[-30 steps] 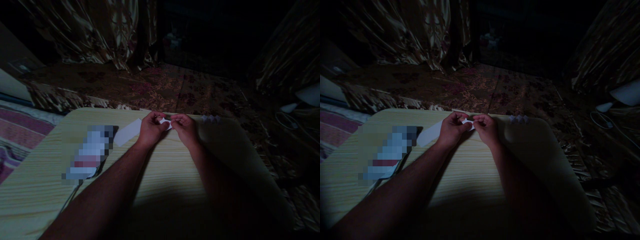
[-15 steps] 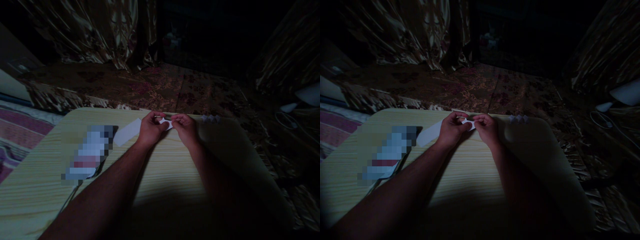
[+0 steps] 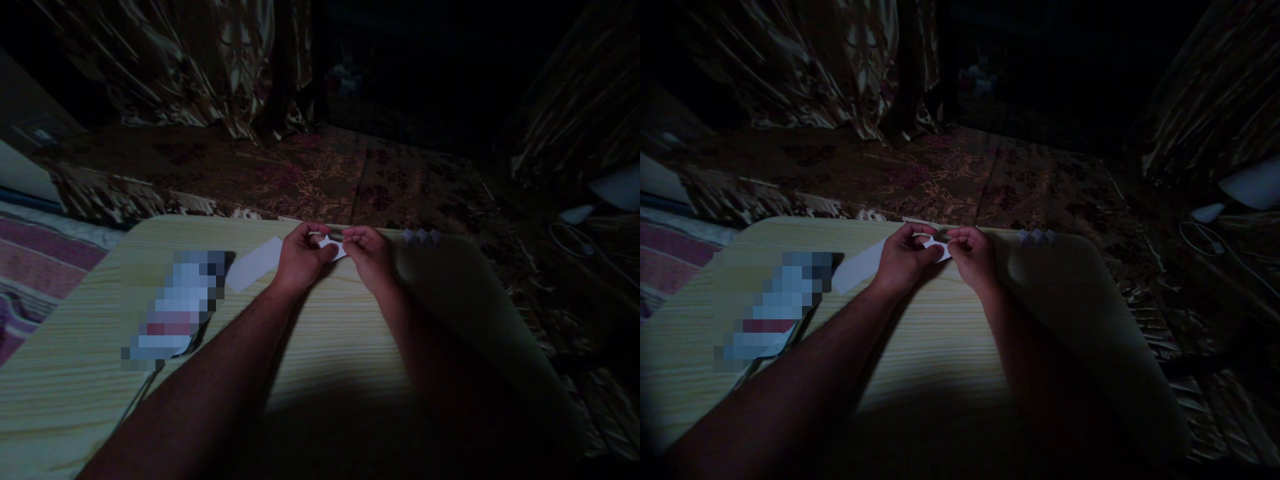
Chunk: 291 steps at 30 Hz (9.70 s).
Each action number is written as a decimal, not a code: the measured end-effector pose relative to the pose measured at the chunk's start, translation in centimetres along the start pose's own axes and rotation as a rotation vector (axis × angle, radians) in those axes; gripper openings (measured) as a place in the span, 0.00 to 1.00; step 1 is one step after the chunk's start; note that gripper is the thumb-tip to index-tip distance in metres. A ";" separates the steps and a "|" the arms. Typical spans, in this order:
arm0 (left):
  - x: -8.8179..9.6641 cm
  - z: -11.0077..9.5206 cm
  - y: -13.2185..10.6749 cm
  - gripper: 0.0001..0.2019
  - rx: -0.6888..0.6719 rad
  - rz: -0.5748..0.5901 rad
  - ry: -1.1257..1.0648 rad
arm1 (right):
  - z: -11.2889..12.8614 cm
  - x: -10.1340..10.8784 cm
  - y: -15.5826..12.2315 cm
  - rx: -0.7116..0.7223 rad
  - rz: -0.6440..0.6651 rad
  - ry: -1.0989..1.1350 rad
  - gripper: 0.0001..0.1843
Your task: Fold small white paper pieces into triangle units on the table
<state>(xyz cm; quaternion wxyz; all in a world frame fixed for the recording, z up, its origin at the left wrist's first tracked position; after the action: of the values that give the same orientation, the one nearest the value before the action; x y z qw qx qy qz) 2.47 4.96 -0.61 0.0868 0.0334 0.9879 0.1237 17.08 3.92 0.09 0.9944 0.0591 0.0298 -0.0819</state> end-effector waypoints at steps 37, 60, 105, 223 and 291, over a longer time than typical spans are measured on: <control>-0.1 -0.3 -0.2 0.19 0.031 -0.012 0.028 | -0.2 -0.1 0.1 0.026 0.021 -0.044 0.05; -0.2 -0.1 -0.1 0.21 0.015 0.020 0.079 | -0.1 0.1 0.0 0.035 -0.013 -0.071 0.06; -0.5 -0.1 -0.2 0.17 -0.040 0.096 0.123 | -0.2 -0.4 -0.2 0.017 0.009 -0.239 0.06; -0.7 0.4 -0.2 0.14 0.037 0.154 0.104 | -0.6 0.1 0.0 -0.042 0.038 -0.151 0.05; -0.8 0.0 -0.1 0.09 -0.056 0.113 0.041 | -0.5 -0.4 0.2 -0.050 0.110 0.053 0.16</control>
<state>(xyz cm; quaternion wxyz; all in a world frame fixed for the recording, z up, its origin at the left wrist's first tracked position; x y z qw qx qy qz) 3.27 4.81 -0.52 0.0604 0.0842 0.9822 0.1566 16.73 4.22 -0.39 0.9975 0.0380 0.0548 -0.0250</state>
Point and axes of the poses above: each hand's wrist, its own y-axis towards the middle knuckle, its own x-axis out of the back of the hand, z = x × y, the point moved 6 cm from there along y, towards the middle knuckle, and after that the axes turned 8 degrees about -x, right-handed, at the moved point
